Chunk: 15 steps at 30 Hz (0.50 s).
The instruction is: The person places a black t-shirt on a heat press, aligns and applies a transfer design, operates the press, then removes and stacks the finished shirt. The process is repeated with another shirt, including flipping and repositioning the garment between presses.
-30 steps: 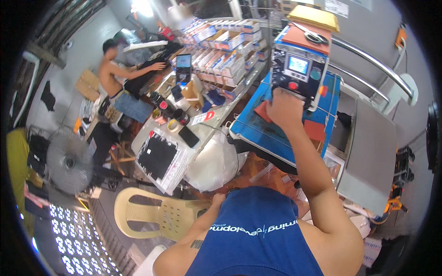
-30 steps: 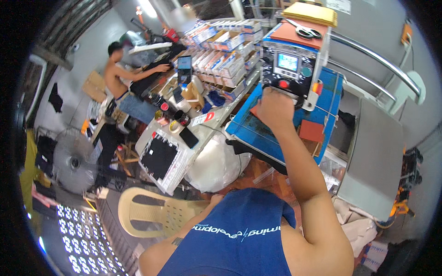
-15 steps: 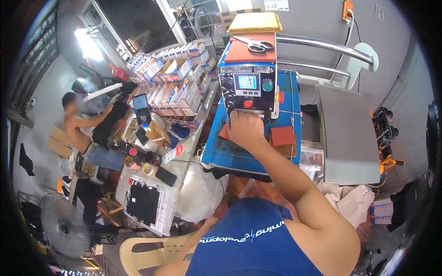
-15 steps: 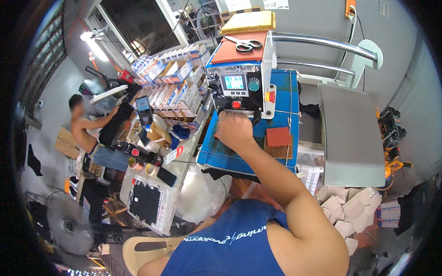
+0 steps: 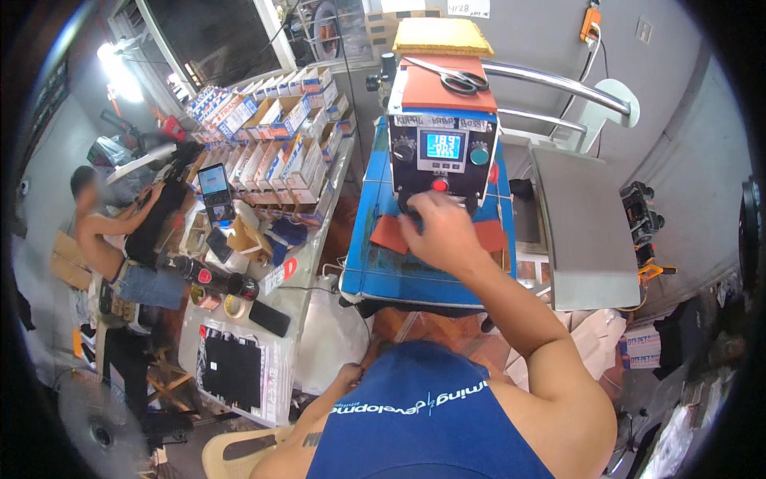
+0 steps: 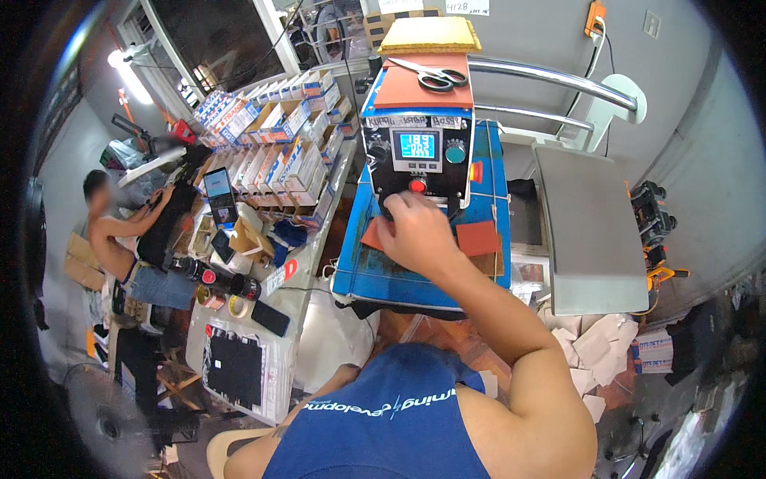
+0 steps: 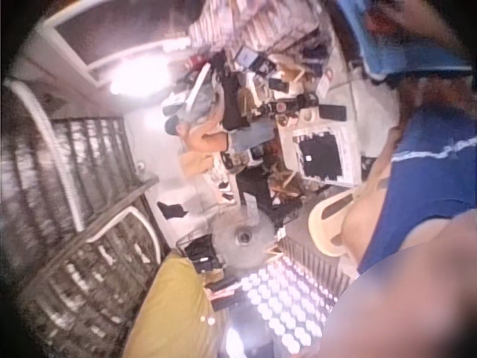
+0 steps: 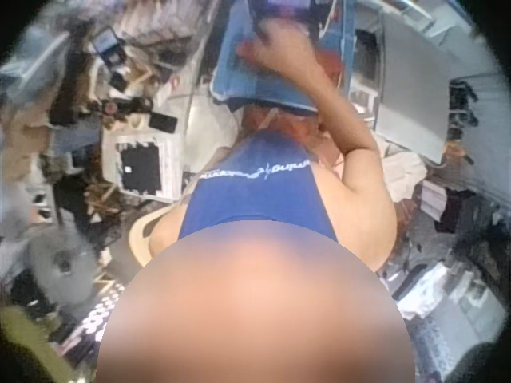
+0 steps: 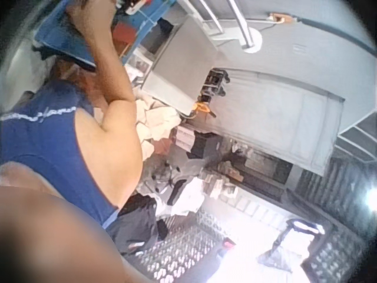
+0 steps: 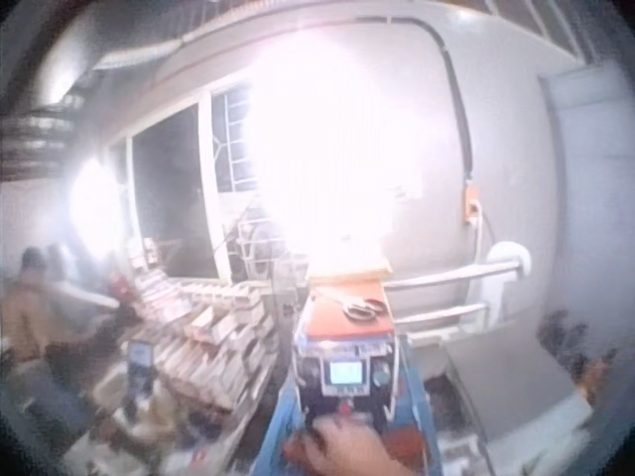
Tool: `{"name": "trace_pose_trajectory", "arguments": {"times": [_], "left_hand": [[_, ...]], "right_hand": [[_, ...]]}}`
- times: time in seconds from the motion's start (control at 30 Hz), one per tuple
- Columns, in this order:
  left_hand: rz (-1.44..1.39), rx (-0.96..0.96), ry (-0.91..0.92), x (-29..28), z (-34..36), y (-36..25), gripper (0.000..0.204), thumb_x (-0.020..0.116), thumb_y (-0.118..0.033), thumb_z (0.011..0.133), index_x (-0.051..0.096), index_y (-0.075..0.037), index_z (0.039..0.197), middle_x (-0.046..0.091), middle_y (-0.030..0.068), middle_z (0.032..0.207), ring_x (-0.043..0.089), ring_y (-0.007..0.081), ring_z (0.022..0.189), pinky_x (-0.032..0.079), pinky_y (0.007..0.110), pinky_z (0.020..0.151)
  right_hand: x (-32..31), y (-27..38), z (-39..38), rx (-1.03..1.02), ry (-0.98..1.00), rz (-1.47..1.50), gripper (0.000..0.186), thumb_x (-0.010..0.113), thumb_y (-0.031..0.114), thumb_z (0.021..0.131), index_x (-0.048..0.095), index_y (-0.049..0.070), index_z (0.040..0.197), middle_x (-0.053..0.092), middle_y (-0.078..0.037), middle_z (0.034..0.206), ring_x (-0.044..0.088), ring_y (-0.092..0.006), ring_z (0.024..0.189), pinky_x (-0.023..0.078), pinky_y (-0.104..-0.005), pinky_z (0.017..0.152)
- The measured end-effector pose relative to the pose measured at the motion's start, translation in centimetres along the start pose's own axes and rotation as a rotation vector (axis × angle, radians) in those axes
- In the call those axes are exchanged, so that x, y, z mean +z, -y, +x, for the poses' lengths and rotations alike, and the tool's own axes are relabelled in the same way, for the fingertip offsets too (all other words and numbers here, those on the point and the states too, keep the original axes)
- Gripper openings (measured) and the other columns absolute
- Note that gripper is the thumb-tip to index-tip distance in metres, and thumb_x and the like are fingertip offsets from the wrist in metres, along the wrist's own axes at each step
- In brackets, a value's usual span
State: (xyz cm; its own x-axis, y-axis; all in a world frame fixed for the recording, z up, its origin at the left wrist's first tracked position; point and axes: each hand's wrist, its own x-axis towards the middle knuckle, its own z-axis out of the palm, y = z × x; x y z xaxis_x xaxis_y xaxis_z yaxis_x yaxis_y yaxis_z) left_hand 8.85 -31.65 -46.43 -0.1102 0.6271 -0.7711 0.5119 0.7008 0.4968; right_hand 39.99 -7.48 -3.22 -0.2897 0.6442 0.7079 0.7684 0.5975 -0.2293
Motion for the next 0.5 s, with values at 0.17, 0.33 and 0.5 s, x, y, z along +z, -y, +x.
{"name": "trace_pose_trajectory", "arguments": {"times": [0.17,0.33,0.5], "left_hand": [[0.576,0.503,0.097,-1.1,4.8,1.3,0.019,0.06,-0.016,0.091,0.071,-0.002,0.086,0.065,0.0107,0.068,0.063,0.0204,0.056,0.046,0.038,0.045],[0.239,0.37,0.097,-1.3,7.7,2.4,0.021,0.059,-0.017,0.092,0.071,-0.004,0.08,0.065,0.0097,0.064,0.064,0.0232,0.054,0.049,0.038,0.048],[0.165,0.629,0.008,-1.2,8.9,2.6,0.028,0.06,-0.023,0.092,0.071,-0.005,0.074,0.065,0.0106,0.063,0.064,0.0249,0.055,0.049,0.04,0.05]], "right_hand": [[-5.5,-3.3,6.5,-0.087,-0.304,-0.193,0.015,0.076,0.011,0.083,0.073,0.008,0.097,0.071,-0.007,0.098,0.063,-0.0273,0.098,0.041,-0.043,0.089],[-5.7,-6.0,11.8,0.065,-0.078,-0.28,0.013,0.078,0.023,0.084,0.081,0.016,0.094,0.073,0.001,0.096,0.062,-0.0233,0.1,0.038,-0.0424,0.09],[-5.8,-4.7,12.4,-0.06,-0.162,-0.331,0.006,0.075,0.019,0.084,0.077,0.013,0.084,0.072,-0.002,0.091,0.063,-0.0241,0.096,0.039,-0.0434,0.085]]}}
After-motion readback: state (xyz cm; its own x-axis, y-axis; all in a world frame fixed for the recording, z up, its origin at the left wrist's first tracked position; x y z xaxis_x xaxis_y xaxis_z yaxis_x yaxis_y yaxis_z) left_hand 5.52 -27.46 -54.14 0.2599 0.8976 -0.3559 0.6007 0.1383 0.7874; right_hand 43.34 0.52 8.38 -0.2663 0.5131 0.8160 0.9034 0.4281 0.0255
